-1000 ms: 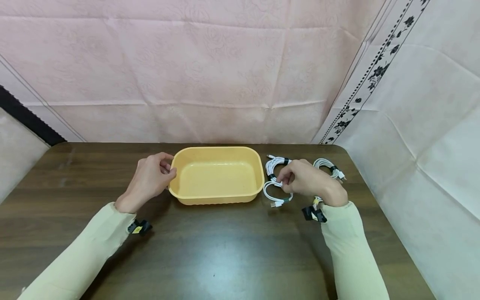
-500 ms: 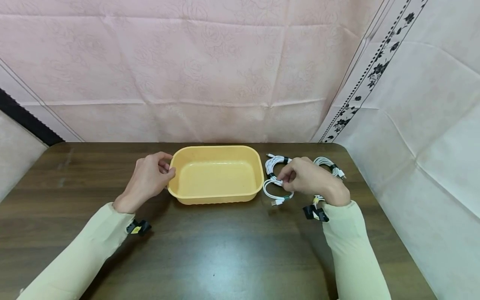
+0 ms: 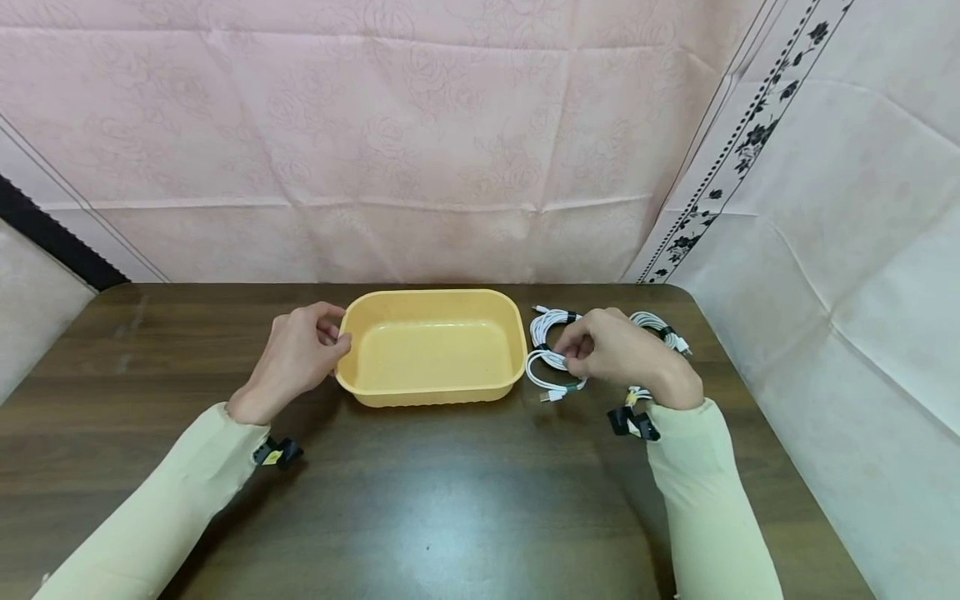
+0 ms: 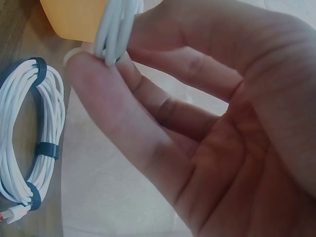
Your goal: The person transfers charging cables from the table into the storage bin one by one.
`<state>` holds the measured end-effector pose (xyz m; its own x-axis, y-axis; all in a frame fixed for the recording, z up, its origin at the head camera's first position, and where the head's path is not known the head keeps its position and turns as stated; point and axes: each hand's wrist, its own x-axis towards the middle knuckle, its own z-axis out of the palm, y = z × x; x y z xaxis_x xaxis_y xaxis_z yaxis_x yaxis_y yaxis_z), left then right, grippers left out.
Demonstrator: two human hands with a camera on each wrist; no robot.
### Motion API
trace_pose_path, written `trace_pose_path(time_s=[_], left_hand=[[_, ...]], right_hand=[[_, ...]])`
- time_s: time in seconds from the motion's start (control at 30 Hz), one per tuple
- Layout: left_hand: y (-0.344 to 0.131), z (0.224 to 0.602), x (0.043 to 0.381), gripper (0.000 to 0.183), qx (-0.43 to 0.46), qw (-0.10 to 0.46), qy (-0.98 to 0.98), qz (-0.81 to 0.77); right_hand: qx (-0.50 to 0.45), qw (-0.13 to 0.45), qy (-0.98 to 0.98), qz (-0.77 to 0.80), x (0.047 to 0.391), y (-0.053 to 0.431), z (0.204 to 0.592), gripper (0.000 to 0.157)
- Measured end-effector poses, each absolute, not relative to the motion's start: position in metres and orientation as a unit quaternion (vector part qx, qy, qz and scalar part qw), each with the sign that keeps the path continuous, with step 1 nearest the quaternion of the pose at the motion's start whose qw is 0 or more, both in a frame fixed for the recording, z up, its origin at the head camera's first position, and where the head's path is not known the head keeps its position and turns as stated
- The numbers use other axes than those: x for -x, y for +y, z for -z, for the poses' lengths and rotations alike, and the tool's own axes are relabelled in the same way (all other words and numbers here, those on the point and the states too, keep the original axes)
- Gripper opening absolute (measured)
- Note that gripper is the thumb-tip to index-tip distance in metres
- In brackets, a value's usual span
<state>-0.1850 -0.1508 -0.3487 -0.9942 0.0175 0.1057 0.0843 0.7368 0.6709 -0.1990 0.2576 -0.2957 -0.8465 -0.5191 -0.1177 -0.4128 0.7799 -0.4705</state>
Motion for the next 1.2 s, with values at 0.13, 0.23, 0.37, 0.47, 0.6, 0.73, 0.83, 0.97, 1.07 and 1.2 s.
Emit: trace_pose_path(time_s=[0.13,0.23,0.37,0.47,0.6,0.73,0.83,0.97,1.07,1.2], left_hand=[[-0.151,0.348,0.185,0.034,0.026,0.045,-0.93,0.363],[-0.15,0.348,0.185,0.034,0.026,0.045,-0.93,0.364],[-0.15,0.347,0.185,0.034,0.024,0.043,-0.93,0.363],[-0.15,0.348,0.185,0.035,0.023,0.042,-0.93,0.363],[-0.15,0.348,0.185,0.035,0.024,0.043,-0.93,0.365],[-0.15,0.348,0.186,0.035,0.023,0.04,-0.93,0.366],[-0.15,0.348,0.186,0.035,0.023,0.04,-0.93,0.366],[-0.15,0.347,0.185,0.035,0.022,0.039,-0.93,0.366],[-0.15,0.347,0.185,0.035,0.021,0.038,-0.93,0.366],[-0.151,0.346,0.185,0.036,0.02,0.035,-0.929,0.368]], right_hand=[[0.252,0.114,0.933,0.229,0.2,0.257,0.296,0.019],[0.259,0.099,0.932,0.232,0.201,0.256,0.297,0.019],[0.268,0.082,0.933,0.227,0.202,0.254,0.298,0.017],[0.268,0.075,0.933,0.228,0.202,0.253,0.299,0.016],[0.264,0.066,0.933,0.234,0.202,0.253,0.3,0.015],[0.259,0.06,0.933,0.244,0.202,0.251,0.3,0.015],[0.257,0.05,0.932,0.25,0.202,0.249,0.301,0.016],[0.256,0.042,0.931,0.256,0.202,0.248,0.302,0.016],[0.257,0.039,0.931,0.257,0.203,0.247,0.303,0.015],[0.262,0.03,0.931,0.253,0.203,0.246,0.305,0.014]])
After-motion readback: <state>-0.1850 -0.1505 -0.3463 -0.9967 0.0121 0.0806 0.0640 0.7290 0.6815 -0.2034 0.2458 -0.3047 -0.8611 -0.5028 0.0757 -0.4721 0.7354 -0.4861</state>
